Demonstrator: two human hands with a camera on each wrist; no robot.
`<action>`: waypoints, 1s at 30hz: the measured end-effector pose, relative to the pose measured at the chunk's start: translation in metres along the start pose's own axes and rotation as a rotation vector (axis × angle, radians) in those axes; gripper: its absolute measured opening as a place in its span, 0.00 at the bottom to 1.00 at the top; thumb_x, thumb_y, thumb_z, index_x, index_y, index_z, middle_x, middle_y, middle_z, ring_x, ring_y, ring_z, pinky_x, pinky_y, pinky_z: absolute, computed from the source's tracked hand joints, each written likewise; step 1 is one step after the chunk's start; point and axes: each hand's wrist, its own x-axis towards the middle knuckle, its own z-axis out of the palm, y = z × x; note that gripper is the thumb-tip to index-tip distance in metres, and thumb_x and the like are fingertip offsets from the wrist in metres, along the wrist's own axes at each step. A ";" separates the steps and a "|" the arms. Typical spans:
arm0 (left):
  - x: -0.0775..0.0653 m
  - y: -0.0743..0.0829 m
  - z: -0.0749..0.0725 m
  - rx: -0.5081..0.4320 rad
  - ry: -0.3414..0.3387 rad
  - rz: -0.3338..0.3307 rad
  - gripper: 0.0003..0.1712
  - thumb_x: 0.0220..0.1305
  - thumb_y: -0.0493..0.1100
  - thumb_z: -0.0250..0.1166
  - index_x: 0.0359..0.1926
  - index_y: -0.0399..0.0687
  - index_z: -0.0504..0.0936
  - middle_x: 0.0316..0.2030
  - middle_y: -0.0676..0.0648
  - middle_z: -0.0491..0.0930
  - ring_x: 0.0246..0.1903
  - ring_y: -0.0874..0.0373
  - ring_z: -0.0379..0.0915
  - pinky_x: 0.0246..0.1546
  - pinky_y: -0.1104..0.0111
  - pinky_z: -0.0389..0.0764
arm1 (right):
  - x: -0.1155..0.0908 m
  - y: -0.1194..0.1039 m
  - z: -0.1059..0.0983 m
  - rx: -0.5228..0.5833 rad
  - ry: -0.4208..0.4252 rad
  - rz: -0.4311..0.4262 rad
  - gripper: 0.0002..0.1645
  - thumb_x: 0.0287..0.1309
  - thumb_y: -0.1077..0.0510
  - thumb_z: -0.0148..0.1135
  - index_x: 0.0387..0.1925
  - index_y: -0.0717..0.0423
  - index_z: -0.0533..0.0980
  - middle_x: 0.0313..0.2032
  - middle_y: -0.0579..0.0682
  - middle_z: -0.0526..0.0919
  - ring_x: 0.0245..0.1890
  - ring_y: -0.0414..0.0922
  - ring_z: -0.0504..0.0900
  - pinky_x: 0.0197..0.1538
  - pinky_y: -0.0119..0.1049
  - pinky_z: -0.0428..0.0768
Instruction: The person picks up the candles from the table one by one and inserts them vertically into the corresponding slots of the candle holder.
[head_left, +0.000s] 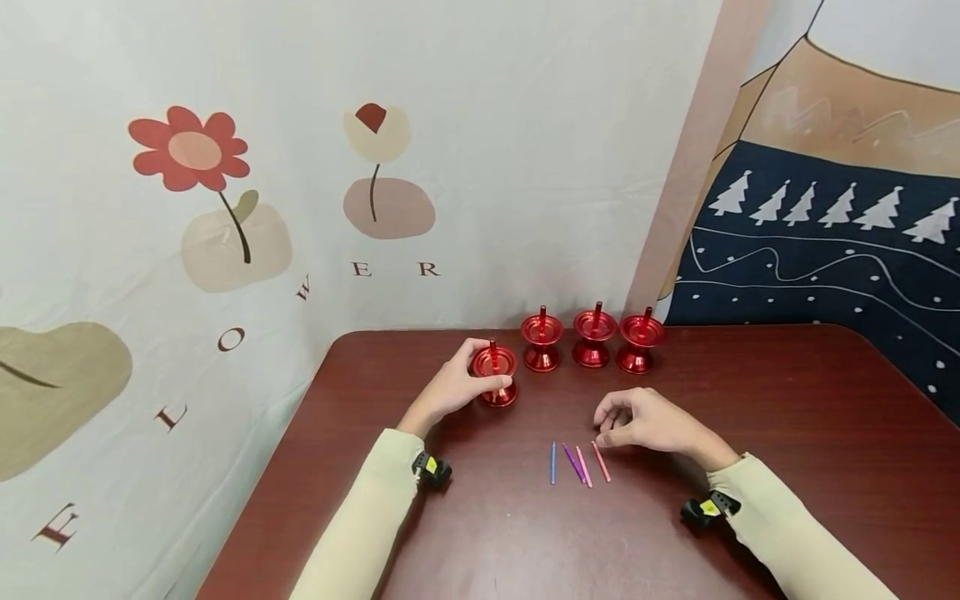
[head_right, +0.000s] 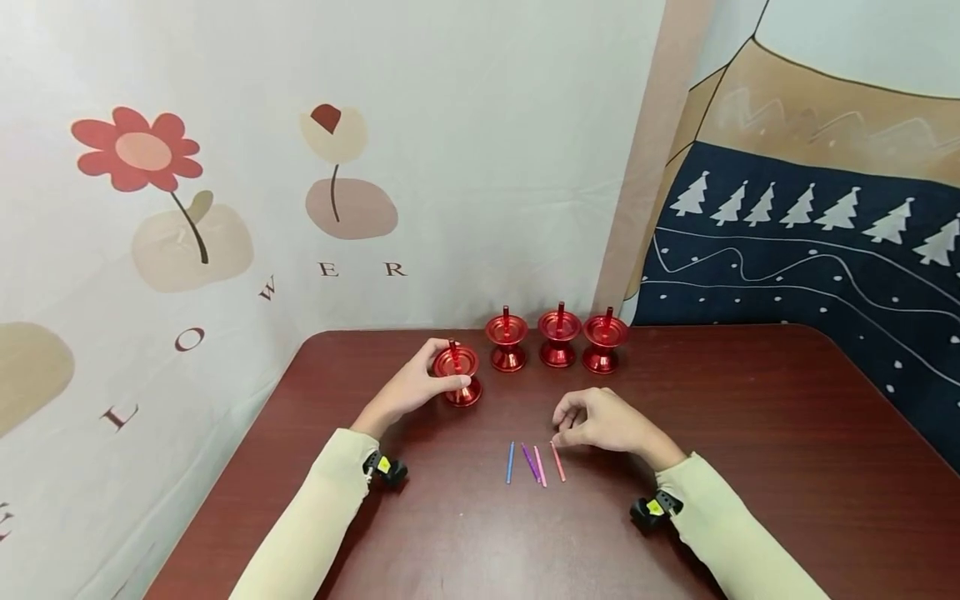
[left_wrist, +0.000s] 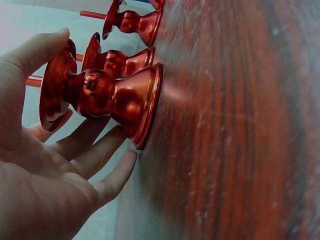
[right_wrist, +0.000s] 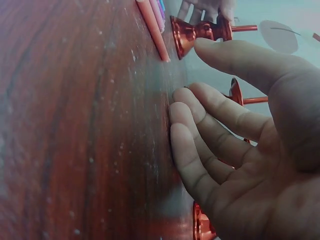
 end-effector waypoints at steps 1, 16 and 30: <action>0.000 0.001 0.001 0.000 -0.009 0.005 0.44 0.66 0.56 0.80 0.75 0.51 0.70 0.60 0.43 0.85 0.60 0.48 0.82 0.64 0.48 0.79 | 0.000 -0.001 0.000 -0.020 -0.003 -0.010 0.13 0.60 0.56 0.81 0.42 0.56 0.86 0.32 0.43 0.87 0.33 0.43 0.84 0.37 0.33 0.82; -0.003 0.005 0.009 -0.034 -0.126 0.052 0.41 0.66 0.52 0.80 0.73 0.47 0.71 0.58 0.44 0.85 0.60 0.50 0.81 0.67 0.50 0.78 | -0.003 -0.007 0.005 -0.204 -0.092 -0.085 0.17 0.53 0.51 0.87 0.29 0.46 0.81 0.22 0.34 0.77 0.24 0.33 0.75 0.29 0.31 0.72; -0.004 0.007 0.008 -0.134 -0.286 0.109 0.39 0.67 0.43 0.79 0.73 0.43 0.70 0.57 0.43 0.85 0.57 0.54 0.81 0.62 0.60 0.79 | -0.006 -0.018 0.007 -0.287 -0.105 -0.079 0.13 0.53 0.57 0.83 0.27 0.44 0.82 0.20 0.33 0.76 0.22 0.32 0.72 0.28 0.30 0.71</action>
